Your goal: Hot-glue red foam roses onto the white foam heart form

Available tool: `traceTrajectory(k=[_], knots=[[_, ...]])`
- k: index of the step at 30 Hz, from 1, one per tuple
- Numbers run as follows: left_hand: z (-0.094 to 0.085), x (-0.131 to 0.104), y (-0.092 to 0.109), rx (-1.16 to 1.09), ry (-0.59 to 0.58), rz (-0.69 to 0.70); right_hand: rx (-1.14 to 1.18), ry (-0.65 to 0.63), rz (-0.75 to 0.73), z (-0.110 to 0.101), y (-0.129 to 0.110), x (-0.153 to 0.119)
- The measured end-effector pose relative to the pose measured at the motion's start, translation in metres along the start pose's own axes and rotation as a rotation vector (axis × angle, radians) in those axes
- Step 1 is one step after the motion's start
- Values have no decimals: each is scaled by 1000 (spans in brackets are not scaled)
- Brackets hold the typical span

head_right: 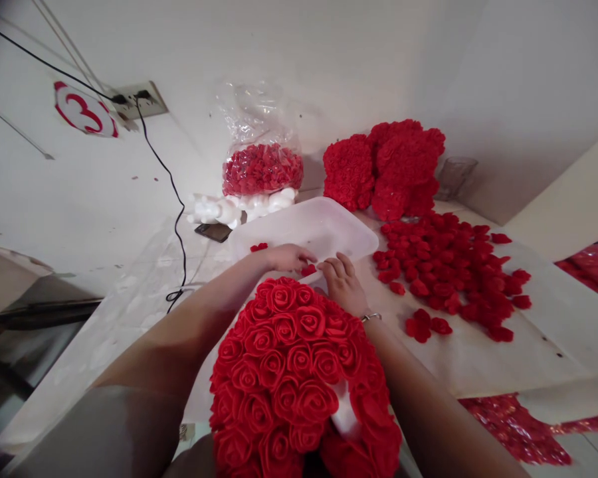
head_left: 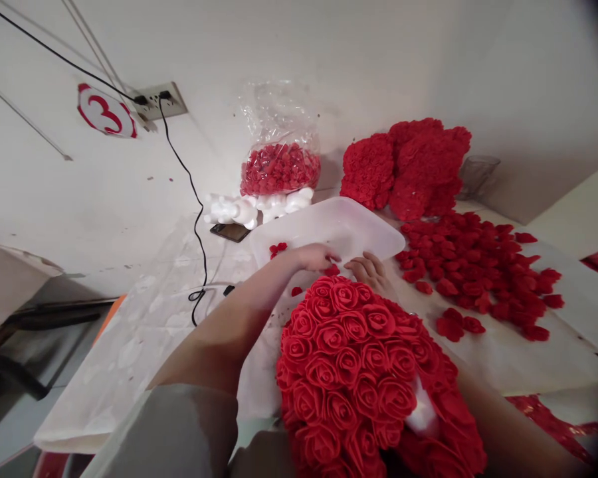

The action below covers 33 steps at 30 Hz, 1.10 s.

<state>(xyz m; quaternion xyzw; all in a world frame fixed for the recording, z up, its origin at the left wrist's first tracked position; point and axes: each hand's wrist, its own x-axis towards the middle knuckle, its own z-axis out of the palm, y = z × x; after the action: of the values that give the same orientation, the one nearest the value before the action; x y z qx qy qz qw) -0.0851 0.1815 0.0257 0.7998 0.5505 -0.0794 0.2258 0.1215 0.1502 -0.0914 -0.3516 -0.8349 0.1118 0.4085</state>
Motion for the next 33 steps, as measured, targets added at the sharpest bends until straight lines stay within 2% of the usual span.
traceTrajectory(k=[4, 6, 8, 12, 15, 21, 26, 30, 33], knots=[[-19, -11, -37, 151, 62, -276, -11, -16, -5, -1, -1, 4], [-18, -15, -51, 213, 33, -396, -17, -38, 10, -4, -4, 7], [-8, -17, -58, 254, 5, -463, -28, -76, 34, -9, -8, 9], [14, -16, -60, 288, 20, -464, -57, -161, 84, -21, -16, 12], [19, -13, -56, 285, 26, -417, -68, -209, 105, -29, -20, 17], [20, -17, -51, 221, 89, -359, -81, -222, 116, -39, -27, 23], [20, -17, -49, 187, 120, -416, -85, -206, 118, -41, -30, 23], [10, -12, -45, 207, 74, -472, -74, -146, 149, -41, -27, 22], [-2, -17, -41, 209, 81, -469, -53, -64, 179, -45, -21, 23]])
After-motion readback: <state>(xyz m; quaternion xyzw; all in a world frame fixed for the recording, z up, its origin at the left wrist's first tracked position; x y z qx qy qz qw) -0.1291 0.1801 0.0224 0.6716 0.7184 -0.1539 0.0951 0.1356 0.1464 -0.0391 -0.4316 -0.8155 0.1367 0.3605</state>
